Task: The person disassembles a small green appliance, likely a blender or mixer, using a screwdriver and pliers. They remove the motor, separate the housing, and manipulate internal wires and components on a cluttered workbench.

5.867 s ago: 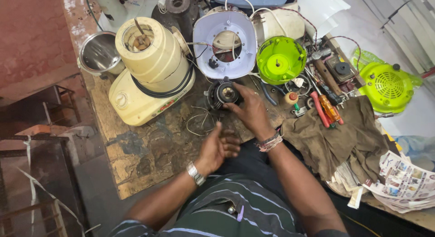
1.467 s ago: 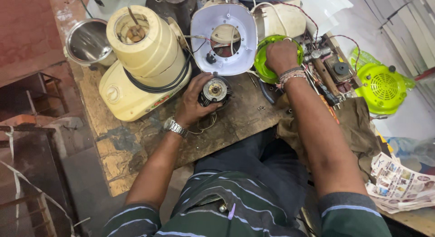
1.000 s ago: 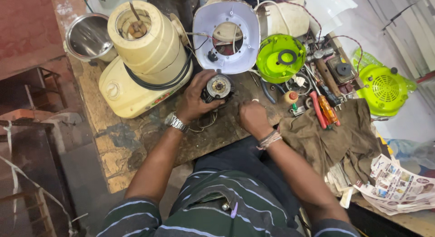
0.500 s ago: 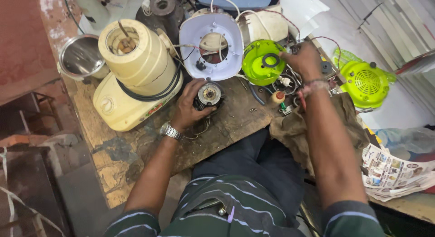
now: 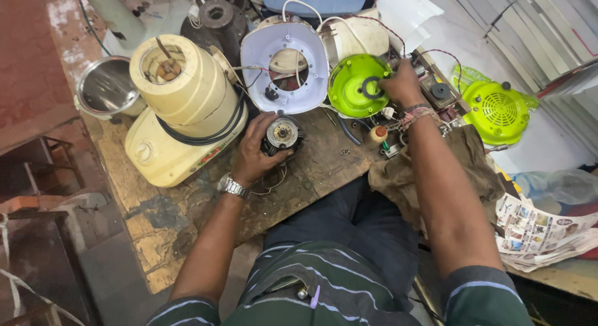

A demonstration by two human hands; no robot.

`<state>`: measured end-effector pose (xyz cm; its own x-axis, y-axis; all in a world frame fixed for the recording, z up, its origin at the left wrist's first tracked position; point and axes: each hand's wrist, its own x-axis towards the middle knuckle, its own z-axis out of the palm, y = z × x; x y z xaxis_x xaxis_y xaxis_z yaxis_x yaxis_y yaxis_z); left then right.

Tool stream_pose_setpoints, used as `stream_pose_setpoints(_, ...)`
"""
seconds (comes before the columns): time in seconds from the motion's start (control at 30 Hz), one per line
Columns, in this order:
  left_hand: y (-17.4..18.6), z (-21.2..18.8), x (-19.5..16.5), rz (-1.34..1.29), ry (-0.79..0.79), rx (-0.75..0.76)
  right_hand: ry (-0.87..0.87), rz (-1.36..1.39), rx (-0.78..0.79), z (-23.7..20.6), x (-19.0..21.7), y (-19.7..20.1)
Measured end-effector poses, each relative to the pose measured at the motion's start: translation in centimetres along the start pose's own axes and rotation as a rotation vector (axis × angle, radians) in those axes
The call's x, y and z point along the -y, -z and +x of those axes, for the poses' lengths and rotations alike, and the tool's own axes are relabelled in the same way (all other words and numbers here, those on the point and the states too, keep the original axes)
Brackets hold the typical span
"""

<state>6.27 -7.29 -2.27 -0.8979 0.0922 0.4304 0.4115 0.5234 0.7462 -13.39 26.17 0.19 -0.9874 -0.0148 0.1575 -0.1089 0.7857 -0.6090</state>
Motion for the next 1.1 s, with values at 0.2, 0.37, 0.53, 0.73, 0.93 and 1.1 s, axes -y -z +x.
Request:
stream_pose_setpoints(0.2,0.1,-0.1,0.0,0.014,0.014,0.000,0.255,0.186,-0.277,-1.4,-0.9,1.6)
stream_pose_setpoints(0.37,0.1,0.0,-0.2,0.023,0.014,0.007,0.451,0.203,-0.334,-2.0,0.5,2.9)
stream_pose_setpoints(0.53,0.0,0.0,-0.3,0.038,0.014,0.008,0.497,0.237,-0.363,-2.7,1.3,3.0)
stream_pose_setpoints(0.73,0.3,0.1,-0.2,0.077,0.045,0.019,0.452,0.270,-0.390,-3.0,2.0,3.0)
stream_pose_setpoints(0.93,0.4,-0.1,-0.3,0.028,0.040,0.011,0.447,0.326,-0.399,-2.5,1.2,2.5)
stream_pose_setpoints(1.1,0.1,0.2,-0.1,0.063,0.057,0.021,0.143,0.134,-0.319,-1.8,-0.9,0.7)
